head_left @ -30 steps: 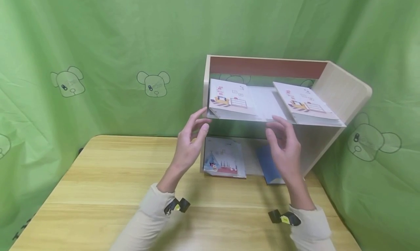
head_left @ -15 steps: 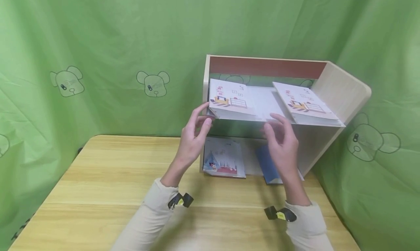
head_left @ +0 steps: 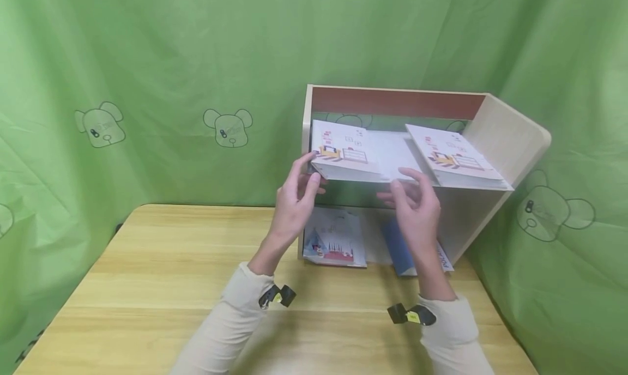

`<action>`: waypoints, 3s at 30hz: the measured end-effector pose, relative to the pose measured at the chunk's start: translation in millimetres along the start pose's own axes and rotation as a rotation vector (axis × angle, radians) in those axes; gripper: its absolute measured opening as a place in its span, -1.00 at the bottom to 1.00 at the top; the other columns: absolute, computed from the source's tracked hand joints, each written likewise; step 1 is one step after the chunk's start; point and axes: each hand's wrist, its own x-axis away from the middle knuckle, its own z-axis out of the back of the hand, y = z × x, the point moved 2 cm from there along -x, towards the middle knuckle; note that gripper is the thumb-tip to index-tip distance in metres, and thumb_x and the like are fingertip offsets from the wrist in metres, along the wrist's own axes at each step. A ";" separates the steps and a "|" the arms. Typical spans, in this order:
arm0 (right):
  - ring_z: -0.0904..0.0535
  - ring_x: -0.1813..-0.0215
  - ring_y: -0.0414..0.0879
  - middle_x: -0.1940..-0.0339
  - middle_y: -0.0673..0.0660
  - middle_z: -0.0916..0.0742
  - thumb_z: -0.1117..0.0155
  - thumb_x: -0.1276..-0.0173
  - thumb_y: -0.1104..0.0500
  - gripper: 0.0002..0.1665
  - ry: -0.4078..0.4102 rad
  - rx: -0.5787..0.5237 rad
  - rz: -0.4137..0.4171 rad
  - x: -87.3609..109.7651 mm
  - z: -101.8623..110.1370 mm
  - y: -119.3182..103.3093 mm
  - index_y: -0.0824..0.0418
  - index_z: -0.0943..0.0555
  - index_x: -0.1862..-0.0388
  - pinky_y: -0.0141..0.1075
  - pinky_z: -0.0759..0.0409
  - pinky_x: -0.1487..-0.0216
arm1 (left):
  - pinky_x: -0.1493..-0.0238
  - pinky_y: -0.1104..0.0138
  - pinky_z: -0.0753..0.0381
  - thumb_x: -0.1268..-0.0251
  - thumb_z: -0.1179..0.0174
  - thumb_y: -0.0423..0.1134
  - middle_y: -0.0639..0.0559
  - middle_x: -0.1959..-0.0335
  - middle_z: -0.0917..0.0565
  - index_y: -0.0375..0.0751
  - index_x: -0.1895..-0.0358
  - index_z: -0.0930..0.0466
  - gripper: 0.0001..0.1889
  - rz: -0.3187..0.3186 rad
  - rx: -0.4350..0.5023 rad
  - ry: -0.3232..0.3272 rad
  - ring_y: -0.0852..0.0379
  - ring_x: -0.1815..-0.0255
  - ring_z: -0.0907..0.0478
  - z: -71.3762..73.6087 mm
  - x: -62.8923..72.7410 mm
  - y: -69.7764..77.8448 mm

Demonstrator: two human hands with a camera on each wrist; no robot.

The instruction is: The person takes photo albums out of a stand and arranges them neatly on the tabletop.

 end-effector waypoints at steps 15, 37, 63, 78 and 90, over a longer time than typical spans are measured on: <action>-0.80 0.29 -0.01 0.17 0.30 -0.81 -0.30 -0.51 0.17 -0.65 0.026 -0.211 -0.134 -5.3 -11.2 4.4 0.33 -0.62 -0.17 -0.18 -0.78 0.10 | 0.45 0.27 -0.70 -0.67 0.07 -0.19 -0.17 0.19 -0.73 -0.04 -0.41 -0.39 -0.63 -0.009 -0.019 0.041 -0.01 0.21 -0.77 -8.6 -6.8 3.4; -0.81 0.25 -0.03 0.23 0.23 -0.83 -0.35 -0.46 0.20 -0.69 0.087 -0.206 -0.207 -1.8 -10.3 5.0 0.36 -0.68 -0.08 -0.28 -0.77 0.08 | 0.65 0.30 -0.56 -0.68 0.06 -0.16 -0.14 0.36 -0.72 -0.12 -0.18 -0.48 -0.77 -0.037 0.009 0.132 0.04 0.42 -0.75 -12.4 -9.7 0.8; -0.80 0.26 -0.04 0.15 0.24 -0.81 -0.24 -0.39 0.46 -0.70 0.158 -0.380 -0.225 4.4 -12.8 4.3 0.49 -0.68 -0.08 -0.24 -0.76 0.03 | 0.28 0.19 -0.80 -0.67 0.07 -0.23 -0.23 0.11 -0.67 0.00 -0.30 -0.33 -0.73 0.163 0.112 0.051 -0.24 0.17 -0.67 -14.3 -3.1 11.7; -0.79 0.22 0.01 0.12 0.32 -0.77 -0.19 -0.43 0.47 -0.72 0.155 -0.436 -0.177 13.0 -7.3 6.5 0.54 -0.65 -0.07 -0.19 -0.75 -0.01 | -0.18 -0.04 -0.67 -0.68 0.12 -0.22 -0.29 -0.23 -0.55 -0.09 -0.27 -0.30 -0.75 0.223 0.333 -0.005 -0.19 -0.09 -0.63 -11.4 2.0 14.5; -0.77 0.14 0.03 -0.06 0.34 -0.71 -0.15 -0.44 0.50 -0.69 0.133 -0.430 -0.206 20.7 -2.6 7.6 0.54 -0.63 -0.11 -0.19 -0.73 -0.05 | -0.27 0.10 -0.63 -0.63 0.16 -0.34 -0.29 -0.36 -0.44 -0.13 -0.12 -0.31 -0.84 0.238 0.435 -0.038 -0.16 -0.30 -0.54 -10.2 8.0 15.1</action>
